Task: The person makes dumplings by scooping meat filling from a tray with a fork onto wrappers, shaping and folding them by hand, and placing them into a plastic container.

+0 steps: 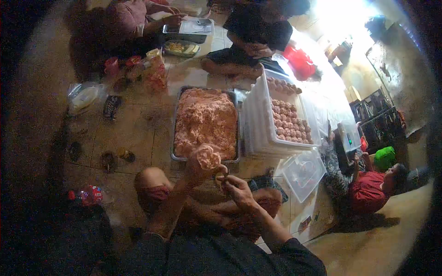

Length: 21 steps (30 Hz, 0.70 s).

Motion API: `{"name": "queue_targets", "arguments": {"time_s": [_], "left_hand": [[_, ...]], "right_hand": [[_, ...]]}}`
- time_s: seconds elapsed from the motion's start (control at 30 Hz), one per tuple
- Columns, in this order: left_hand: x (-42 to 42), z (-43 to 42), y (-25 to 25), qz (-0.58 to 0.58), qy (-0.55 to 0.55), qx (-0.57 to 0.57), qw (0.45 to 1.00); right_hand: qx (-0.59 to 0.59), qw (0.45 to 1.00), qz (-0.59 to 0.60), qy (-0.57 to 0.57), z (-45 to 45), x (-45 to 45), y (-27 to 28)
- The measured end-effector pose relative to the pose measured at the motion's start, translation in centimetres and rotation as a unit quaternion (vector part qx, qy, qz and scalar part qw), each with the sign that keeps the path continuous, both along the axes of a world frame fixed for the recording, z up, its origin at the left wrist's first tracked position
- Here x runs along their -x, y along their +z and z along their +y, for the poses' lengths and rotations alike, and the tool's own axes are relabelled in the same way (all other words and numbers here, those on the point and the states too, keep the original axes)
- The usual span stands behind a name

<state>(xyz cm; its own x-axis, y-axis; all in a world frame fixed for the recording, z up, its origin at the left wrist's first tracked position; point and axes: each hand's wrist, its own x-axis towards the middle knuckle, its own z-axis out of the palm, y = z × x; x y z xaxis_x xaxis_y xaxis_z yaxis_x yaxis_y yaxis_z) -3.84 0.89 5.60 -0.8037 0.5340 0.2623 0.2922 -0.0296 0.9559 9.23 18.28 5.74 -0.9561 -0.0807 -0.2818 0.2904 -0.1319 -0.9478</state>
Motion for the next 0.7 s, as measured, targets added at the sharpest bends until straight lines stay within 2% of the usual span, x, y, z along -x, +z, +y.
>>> {"name": "queue_targets", "arguments": {"time_s": [0.07,0.1,0.13,0.17,0.23,0.27,0.33,0.37,0.4,0.43,0.47,0.5,0.53,0.6,0.7], "left_hand": [[-0.7,0.5,0.1,0.043,0.033,0.024,0.998],[-1.1,0.7,0.1,0.061,0.047,0.033,0.996],[-1.3,0.7,0.1,0.079,0.058,0.04,0.994],[-1.4,0.7,0.1,0.097,0.069,0.046,0.992],[-1.2,0.4,-0.1,0.131,0.089,0.07,0.985],[-0.9,0.2,-0.4,0.141,0.095,0.085,0.982],[-0.2,-0.1,-0.9,0.139,0.088,0.095,0.982],[0.2,-0.2,-1.2,0.07,0.03,0.027,0.997],[0.6,-0.4,-1.7,-0.005,-0.022,-0.039,0.999],[1.4,0.0,-2.6,0.167,0.059,-0.004,0.984],[1.4,-0.2,-2.1,0.251,0.092,0.014,0.964],[1.3,-0.4,-0.4,0.331,0.134,0.031,0.934],[0.5,-1.5,1.4,0.21,0.065,0.028,0.975],[0.0,-1.9,2.9,0.083,-0.006,0.025,0.996],[0.1,-1.9,2.9,0.029,-0.022,0.007,0.999]], "right_hand": [[-0.017,0.999,0.027,-0.004,-0.3,0.5,0.1],[-0.132,0.983,0.125,-0.001,-0.4,1.0,0.5],[-0.245,0.944,0.221,0.002,-0.3,1.5,0.9],[-0.245,0.944,0.222,0.001,-0.4,1.6,2.0],[-0.37,0.902,0.223,-0.012,-0.2,1.2,4.3],[-0.37,0.902,0.222,-0.01,0.3,1.0,3.8],[-0.202,0.972,0.104,-0.06,1.1,0.3,2.4],[-0.174,0.982,0.055,-0.052,1.2,0.1,2.3],[-0.174,0.982,0.056,-0.051,1.4,-0.2,1.4],[-0.107,0.993,0.048,-0.032,1.7,-0.6,-0.1],[-0.038,0.998,0.038,-0.014,1.8,-1.1,-1.0],[-0.038,0.998,0.038,-0.016,1.6,-1.1,-0.9],[-0.036,0.999,0.018,-0.016,1.3,-1.1,-0.8],[-0.035,0.999,-0.004,-0.015,1.0,-1.2,-1.0],[0.016,1.0,-0.007,-0.018,0.9,-1.3,-3.3]]}}
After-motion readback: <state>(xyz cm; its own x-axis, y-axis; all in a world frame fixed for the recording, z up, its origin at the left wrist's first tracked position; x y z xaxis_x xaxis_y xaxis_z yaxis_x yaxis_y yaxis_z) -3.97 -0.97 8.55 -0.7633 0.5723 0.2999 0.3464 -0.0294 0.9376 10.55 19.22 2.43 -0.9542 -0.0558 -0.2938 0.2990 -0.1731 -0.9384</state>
